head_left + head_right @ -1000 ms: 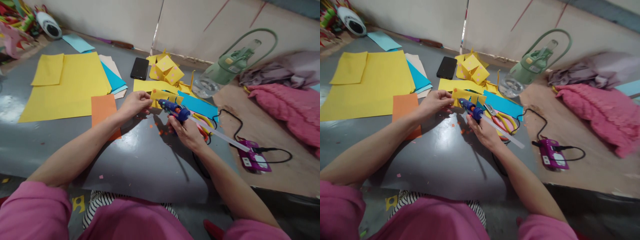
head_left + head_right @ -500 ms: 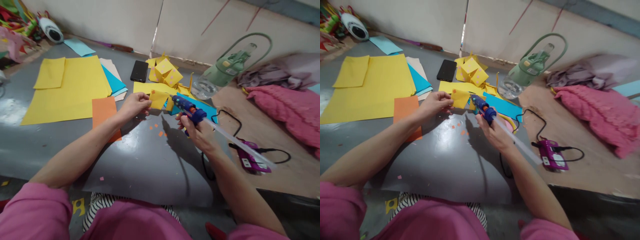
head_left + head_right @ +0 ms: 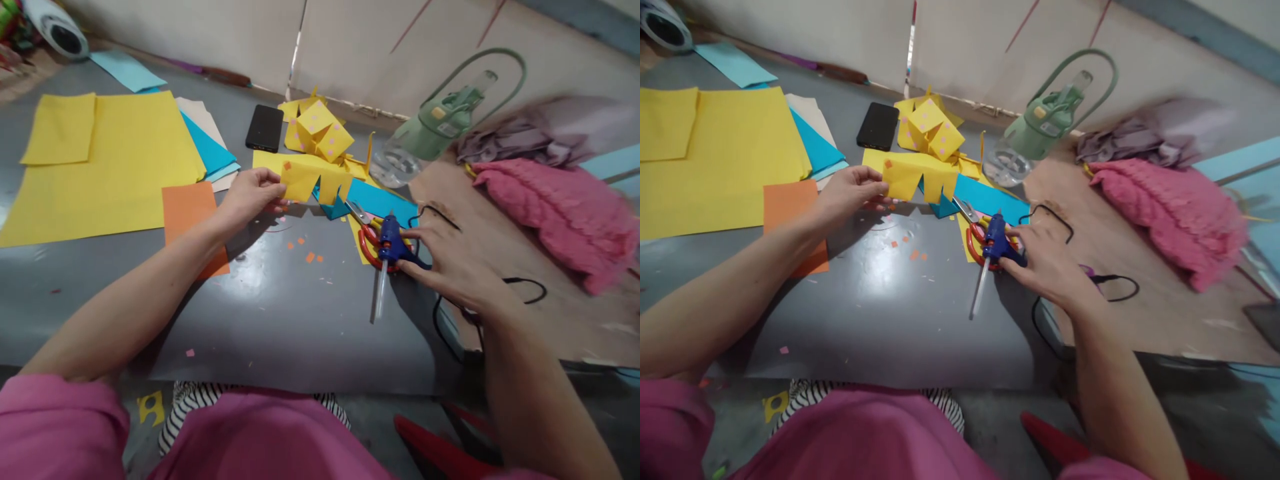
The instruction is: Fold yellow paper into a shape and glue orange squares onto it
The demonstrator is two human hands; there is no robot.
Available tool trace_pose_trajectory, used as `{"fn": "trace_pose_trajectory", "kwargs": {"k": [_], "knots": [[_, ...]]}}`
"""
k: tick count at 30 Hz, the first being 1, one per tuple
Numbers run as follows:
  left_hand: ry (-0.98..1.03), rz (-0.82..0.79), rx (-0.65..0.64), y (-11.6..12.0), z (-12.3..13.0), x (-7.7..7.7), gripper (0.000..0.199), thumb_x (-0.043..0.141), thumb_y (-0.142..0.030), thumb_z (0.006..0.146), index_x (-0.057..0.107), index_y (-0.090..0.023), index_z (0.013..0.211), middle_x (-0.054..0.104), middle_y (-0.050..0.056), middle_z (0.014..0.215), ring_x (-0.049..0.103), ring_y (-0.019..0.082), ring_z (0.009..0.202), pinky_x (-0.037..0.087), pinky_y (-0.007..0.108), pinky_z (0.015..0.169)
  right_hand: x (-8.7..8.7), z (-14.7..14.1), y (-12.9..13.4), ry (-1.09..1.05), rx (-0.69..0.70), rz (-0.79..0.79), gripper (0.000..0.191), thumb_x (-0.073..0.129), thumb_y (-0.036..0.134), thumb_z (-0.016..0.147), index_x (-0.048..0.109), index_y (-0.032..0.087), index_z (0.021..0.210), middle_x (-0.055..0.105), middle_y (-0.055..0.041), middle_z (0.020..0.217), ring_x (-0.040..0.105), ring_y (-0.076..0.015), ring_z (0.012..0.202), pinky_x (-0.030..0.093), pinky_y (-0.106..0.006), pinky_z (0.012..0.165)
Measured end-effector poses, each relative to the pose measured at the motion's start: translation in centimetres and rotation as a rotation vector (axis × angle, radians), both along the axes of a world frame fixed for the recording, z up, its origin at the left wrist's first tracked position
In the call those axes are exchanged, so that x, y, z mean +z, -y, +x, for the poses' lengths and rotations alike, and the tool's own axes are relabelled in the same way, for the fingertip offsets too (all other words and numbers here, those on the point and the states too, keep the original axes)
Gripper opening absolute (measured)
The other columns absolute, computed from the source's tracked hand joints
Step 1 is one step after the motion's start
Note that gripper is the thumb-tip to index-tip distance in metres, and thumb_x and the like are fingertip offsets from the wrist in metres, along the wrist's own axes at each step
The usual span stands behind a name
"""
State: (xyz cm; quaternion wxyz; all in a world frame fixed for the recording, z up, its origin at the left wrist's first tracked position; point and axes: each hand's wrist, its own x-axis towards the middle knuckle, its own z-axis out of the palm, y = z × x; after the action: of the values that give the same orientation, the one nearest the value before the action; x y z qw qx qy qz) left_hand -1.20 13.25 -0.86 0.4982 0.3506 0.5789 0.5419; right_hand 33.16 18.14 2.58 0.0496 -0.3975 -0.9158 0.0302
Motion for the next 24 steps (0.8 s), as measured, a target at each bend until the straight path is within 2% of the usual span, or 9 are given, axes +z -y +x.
{"fn": "trace_pose_trajectory", "kwargs": {"k": [1, 4, 8, 10, 13, 18, 21, 24], "knots": [[-0.001, 0.008, 0.006, 0.0, -0.1, 0.0, 0.014, 0.058, -0.006, 0.090, 0.055, -0.018, 0.083, 0.067, 0.001, 0.071, 0.071, 0.012, 0.067, 0.055, 0.020, 0.060, 0.3, -0.9, 0.4, -0.015, 0.015, 0.019, 0.030, 0.057, 0.041, 0.088, 0.064, 0.023, 0.111, 0.069, -0.0173, 0.109, 0.062, -0.0404, 0.107, 0.048, -0.058, 0.091], [-0.022, 0.017, 0.015, 0.0, -0.2, 0.0, 0.015, 0.059, -0.005, 0.089, 0.056, -0.018, 0.082, 0.066, 0.000, 0.071, 0.071, 0.012, 0.067, 0.056, 0.021, 0.061, 0.4, -4.6, 2.0, -0.091, 0.099, 0.029, 0.020, 0.055, 0.037, 0.094, 0.068, 0.023, 0.099, 0.070, -0.0143, 0.100, 0.064, -0.0343, 0.100, 0.049, -0.050, 0.086], [-0.023, 0.032, 0.017, -0.1, -0.3, -0.1, 0.014, 0.059, -0.006, 0.089, 0.056, -0.017, 0.082, 0.066, 0.000, 0.073, 0.072, 0.013, 0.069, 0.056, 0.022, 0.061, -1.3, -9.2, 3.4, -0.115, 0.210, -0.111, 0.012, 0.062, 0.029, 0.092, 0.070, 0.021, 0.092, 0.069, -0.0107, 0.093, 0.064, -0.0271, 0.094, 0.049, -0.040, 0.081], [-0.016, 0.039, 0.020, -0.2, -0.3, -0.1, 0.014, 0.059, -0.005, 0.089, 0.056, -0.017, 0.082, 0.065, -0.001, 0.072, 0.072, 0.013, 0.068, 0.056, 0.022, 0.060, -2.1, -10.5, 3.6, -0.093, 0.210, -0.189, 0.009, 0.064, 0.025, 0.092, 0.071, 0.020, 0.092, 0.069, -0.0090, 0.091, 0.063, -0.0241, 0.090, 0.048, -0.036, 0.079], [-0.008, 0.057, 0.013, -0.5, -0.4, -0.3, 0.015, 0.060, -0.005, 0.088, 0.056, -0.017, 0.081, 0.064, -0.001, 0.070, 0.072, 0.013, 0.066, 0.056, 0.023, 0.060, -2.3, -11.3, 3.3, -0.051, 0.177, -0.281, 0.007, 0.067, 0.024, 0.090, 0.071, 0.019, 0.092, 0.068, -0.0074, 0.091, 0.062, -0.0219, 0.088, 0.046, -0.033, 0.077], [-0.013, 0.071, -0.003, -0.6, -0.4, -0.6, 0.012, 0.061, -0.007, 0.088, 0.056, -0.017, 0.082, 0.065, 0.000, 0.074, 0.072, 0.014, 0.068, 0.057, 0.025, 0.063, -1.6, -11.7, 2.8, 0.040, 0.100, -0.404, 0.005, 0.065, 0.022, 0.089, 0.067, 0.020, 0.085, 0.068, -0.0041, 0.081, 0.060, -0.0183, 0.076, 0.041, -0.029, 0.068], [-0.016, 0.050, 0.001, -0.6, -0.3, -0.4, 0.013, 0.060, -0.006, 0.088, 0.056, -0.017, 0.083, 0.065, -0.001, 0.075, 0.071, 0.013, 0.069, 0.056, 0.024, 0.064, -1.4, -11.8, 2.8, 0.063, 0.080, -0.437, 0.008, 0.061, 0.022, 0.088, 0.065, 0.020, 0.082, 0.066, -0.0030, 0.076, 0.057, -0.0167, 0.069, 0.039, -0.029, 0.064], [-0.020, 0.018, 0.000, -0.5, -0.1, -0.1, 0.013, 0.059, -0.005, 0.089, 0.055, -0.016, 0.082, 0.066, 0.000, 0.074, 0.070, 0.012, 0.067, 0.055, 0.022, 0.061, -1.0, -11.9, 2.9, -0.010, 0.048, -0.423, 0.009, 0.059, 0.025, 0.088, 0.062, 0.020, 0.080, 0.064, -0.0017, 0.073, 0.054, -0.0158, 0.065, 0.038, -0.030, 0.063]]}}
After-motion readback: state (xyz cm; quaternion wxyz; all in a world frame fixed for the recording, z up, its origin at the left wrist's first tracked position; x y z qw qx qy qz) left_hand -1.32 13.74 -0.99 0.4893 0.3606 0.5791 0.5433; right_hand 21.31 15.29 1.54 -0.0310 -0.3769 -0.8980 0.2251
